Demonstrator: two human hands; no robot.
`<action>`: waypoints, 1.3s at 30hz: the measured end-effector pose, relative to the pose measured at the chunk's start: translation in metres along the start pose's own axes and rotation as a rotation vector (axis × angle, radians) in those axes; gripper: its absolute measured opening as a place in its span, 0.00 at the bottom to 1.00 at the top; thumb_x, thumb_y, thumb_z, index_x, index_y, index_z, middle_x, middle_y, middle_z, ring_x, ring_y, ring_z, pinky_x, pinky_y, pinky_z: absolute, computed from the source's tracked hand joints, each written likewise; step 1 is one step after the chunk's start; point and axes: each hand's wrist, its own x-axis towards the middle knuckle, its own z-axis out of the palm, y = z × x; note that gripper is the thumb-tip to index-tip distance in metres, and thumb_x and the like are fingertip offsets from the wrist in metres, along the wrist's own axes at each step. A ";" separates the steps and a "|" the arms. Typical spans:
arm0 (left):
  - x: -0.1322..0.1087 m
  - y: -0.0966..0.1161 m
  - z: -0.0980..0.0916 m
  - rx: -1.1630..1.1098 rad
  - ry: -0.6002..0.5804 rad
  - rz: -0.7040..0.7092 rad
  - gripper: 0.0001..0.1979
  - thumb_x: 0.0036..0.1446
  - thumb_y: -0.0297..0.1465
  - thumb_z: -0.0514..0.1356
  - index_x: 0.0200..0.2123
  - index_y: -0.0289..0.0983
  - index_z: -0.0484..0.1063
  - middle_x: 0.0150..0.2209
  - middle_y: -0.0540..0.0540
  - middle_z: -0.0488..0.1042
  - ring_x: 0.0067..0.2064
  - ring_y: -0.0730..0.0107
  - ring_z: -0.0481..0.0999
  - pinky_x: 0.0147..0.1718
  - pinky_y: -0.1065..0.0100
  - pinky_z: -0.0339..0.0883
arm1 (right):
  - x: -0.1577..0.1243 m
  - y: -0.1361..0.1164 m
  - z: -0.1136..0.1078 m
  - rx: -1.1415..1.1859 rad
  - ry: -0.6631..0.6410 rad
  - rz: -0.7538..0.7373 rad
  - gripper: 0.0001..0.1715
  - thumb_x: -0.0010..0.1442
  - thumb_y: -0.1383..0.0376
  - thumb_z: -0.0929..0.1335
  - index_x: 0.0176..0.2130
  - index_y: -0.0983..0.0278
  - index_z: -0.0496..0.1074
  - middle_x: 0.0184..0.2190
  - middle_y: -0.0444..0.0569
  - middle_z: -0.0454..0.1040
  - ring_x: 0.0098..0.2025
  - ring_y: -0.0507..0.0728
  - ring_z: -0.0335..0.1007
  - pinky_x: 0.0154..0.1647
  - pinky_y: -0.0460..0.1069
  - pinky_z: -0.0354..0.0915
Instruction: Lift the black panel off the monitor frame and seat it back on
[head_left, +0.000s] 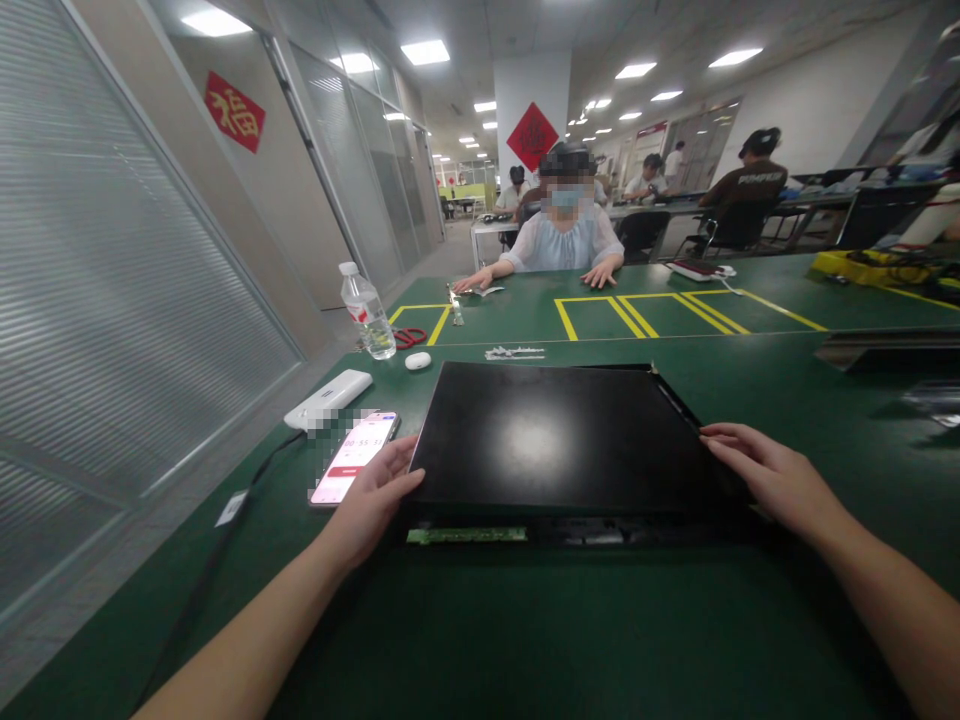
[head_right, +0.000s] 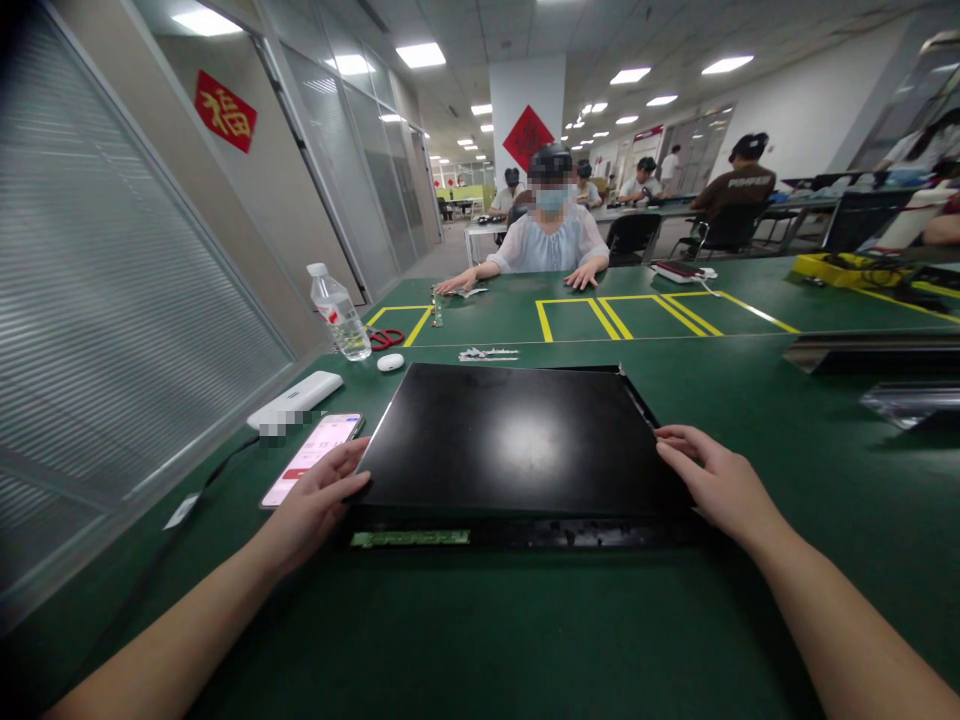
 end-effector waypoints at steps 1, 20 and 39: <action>0.001 -0.001 0.000 0.004 -0.002 0.006 0.31 0.41 0.37 0.81 0.50 0.40 0.80 0.55 0.41 0.84 0.64 0.40 0.77 0.64 0.49 0.69 | 0.000 0.000 0.000 0.005 -0.001 -0.002 0.31 0.54 0.38 0.68 0.46 0.53 0.80 0.45 0.50 0.86 0.53 0.71 0.80 0.57 0.65 0.70; 0.012 -0.017 -0.030 0.771 0.053 0.205 0.31 0.51 0.52 0.70 0.53 0.42 0.81 0.73 0.35 0.65 0.75 0.34 0.58 0.69 0.38 0.59 | -0.002 -0.011 0.000 0.144 0.008 0.133 0.31 0.47 0.42 0.72 0.47 0.55 0.77 0.47 0.53 0.85 0.60 0.70 0.75 0.63 0.61 0.66; 0.014 -0.021 -0.029 1.060 -0.043 0.228 0.35 0.55 0.50 0.64 0.59 0.33 0.77 0.72 0.28 0.63 0.73 0.36 0.62 0.66 0.39 0.64 | 0.002 -0.007 -0.001 0.148 0.022 0.101 0.31 0.45 0.41 0.72 0.43 0.56 0.78 0.46 0.54 0.85 0.58 0.70 0.77 0.58 0.59 0.68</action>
